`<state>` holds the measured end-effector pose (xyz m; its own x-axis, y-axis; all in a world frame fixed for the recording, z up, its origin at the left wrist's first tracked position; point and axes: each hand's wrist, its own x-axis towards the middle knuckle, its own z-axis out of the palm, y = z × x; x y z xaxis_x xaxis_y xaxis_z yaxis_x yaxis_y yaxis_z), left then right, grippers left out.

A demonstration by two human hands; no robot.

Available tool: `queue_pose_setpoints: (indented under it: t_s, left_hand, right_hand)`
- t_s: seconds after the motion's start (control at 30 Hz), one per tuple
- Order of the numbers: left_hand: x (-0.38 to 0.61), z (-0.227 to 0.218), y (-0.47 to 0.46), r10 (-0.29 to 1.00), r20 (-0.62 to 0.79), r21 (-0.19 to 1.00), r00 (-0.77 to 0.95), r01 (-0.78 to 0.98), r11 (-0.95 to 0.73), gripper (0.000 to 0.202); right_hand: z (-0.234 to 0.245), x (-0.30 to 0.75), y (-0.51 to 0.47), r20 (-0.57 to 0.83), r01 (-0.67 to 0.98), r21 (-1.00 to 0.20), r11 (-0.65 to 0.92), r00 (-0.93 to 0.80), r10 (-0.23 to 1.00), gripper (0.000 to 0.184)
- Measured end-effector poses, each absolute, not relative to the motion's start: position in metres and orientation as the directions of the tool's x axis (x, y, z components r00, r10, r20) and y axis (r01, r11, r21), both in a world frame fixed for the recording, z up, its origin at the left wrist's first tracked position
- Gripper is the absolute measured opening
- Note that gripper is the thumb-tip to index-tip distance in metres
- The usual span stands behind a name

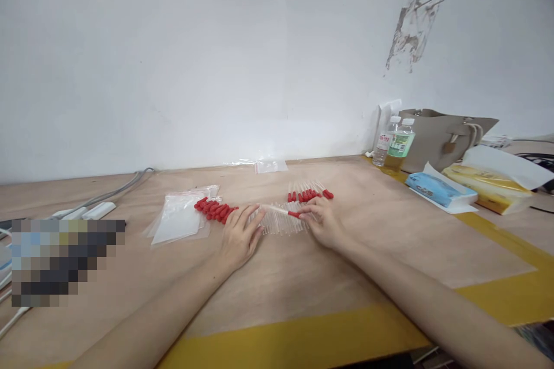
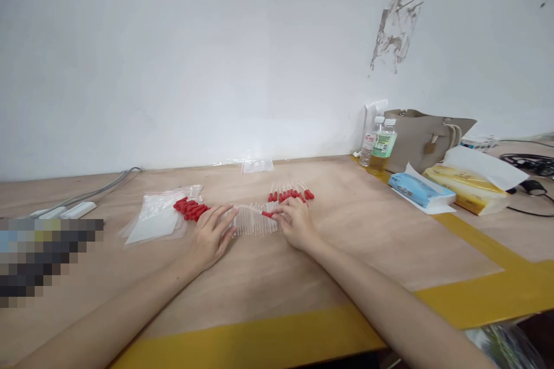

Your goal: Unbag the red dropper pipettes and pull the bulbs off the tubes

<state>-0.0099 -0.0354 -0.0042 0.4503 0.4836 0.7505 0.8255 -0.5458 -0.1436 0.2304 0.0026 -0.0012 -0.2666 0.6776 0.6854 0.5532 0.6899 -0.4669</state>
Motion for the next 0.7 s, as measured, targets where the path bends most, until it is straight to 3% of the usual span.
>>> queue_pose_setpoints:
  t_s: [0.17,0.3,0.43,0.53,0.7]
  left_hand:
    - [-0.009,-0.004,-0.035,0.37,0.727,-0.25,0.579,0.725,-0.642,0.026]
    - [-0.006,-0.006,-0.035,0.356,0.7,-0.293,0.619,0.704,-0.647,0.012]
    - [0.001,-0.008,-0.037,0.335,0.717,-0.298,0.611,0.704,-0.645,0.012]
    - [0.005,-0.008,-0.04,0.369,0.681,-0.287,0.632,0.694,-0.66,0.014]
    - [0.007,-0.007,-0.044,0.449,0.608,-0.266,0.655,0.701,-0.662,0.017]
  right_hand:
    - [-0.011,0.216,-0.019,0.667,0.435,-0.475,0.765,-0.389,0.636,0.01]
    - [-0.007,0.215,-0.023,0.648,0.428,-0.446,0.786,-0.452,0.614,0.009]
    - [-0.009,0.208,-0.025,0.696,0.499,-0.261,0.827,-0.496,0.519,0.034]
    - [-0.014,0.2,-0.024,0.733,0.572,-0.071,0.817,-0.526,0.431,0.017]
    - [-0.018,0.2,-0.022,0.757,0.599,0.151,0.786,-0.582,0.298,0.018]
